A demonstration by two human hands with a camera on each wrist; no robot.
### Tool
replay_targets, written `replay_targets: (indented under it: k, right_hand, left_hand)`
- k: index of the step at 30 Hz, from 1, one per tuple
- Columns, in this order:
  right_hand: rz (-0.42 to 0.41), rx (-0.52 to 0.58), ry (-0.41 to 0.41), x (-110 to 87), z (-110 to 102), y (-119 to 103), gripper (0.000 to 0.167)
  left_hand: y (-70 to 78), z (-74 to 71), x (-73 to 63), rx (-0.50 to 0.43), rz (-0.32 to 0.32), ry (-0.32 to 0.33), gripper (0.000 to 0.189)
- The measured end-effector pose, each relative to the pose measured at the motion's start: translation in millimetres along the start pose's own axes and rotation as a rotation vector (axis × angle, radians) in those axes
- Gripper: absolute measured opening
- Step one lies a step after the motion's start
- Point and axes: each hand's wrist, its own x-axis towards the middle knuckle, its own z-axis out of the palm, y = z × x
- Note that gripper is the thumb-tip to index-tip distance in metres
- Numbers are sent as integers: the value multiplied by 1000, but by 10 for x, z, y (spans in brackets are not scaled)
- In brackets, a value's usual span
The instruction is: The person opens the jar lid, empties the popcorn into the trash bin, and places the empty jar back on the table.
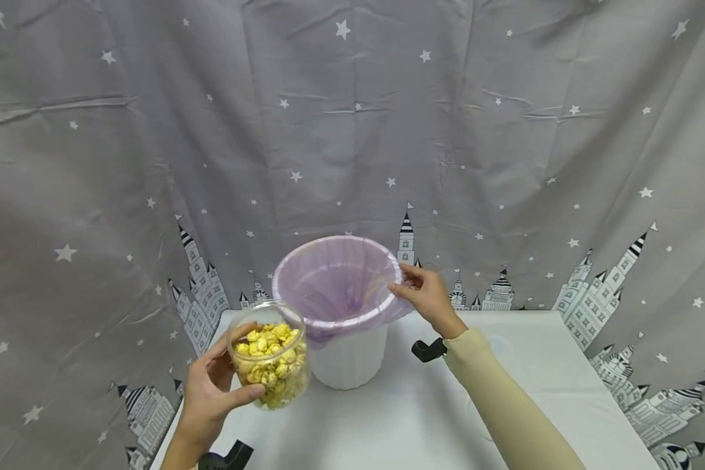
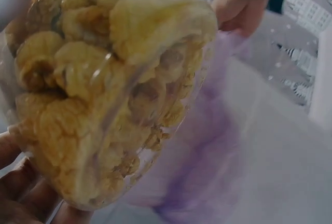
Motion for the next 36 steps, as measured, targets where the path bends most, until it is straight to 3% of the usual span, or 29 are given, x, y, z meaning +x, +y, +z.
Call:
replay_targets:
  k: [6, 10, 16, 19, 26, 36]
  right_hand:
    - [5, 15, 0, -17, 3, 35, 61]
    - [4, 24, -12, -48, 1, -16, 62]
    - [-5, 28, -41, -186, -30, -389, 59]
    - [-10, 26, -44, -184, -35, -390, 58]
    - [5, 26, -27, -20, -12, -56, 61]
    - [-17, 50, -8, 0, -16, 8, 60]
  left_hand:
    - [112, -171, 347, 38, 62, 5, 84]
    - [180, -237, 598, 102, 71, 1, 81]
    - [262, -353, 981, 303, 53, -28, 76]
    - [297, -380, 1135, 405, 22, -41, 76]
    - [332, -386, 1435, 596, -45, -72, 90]
    - [409, -214, 1792, 796, -12, -136, 97]
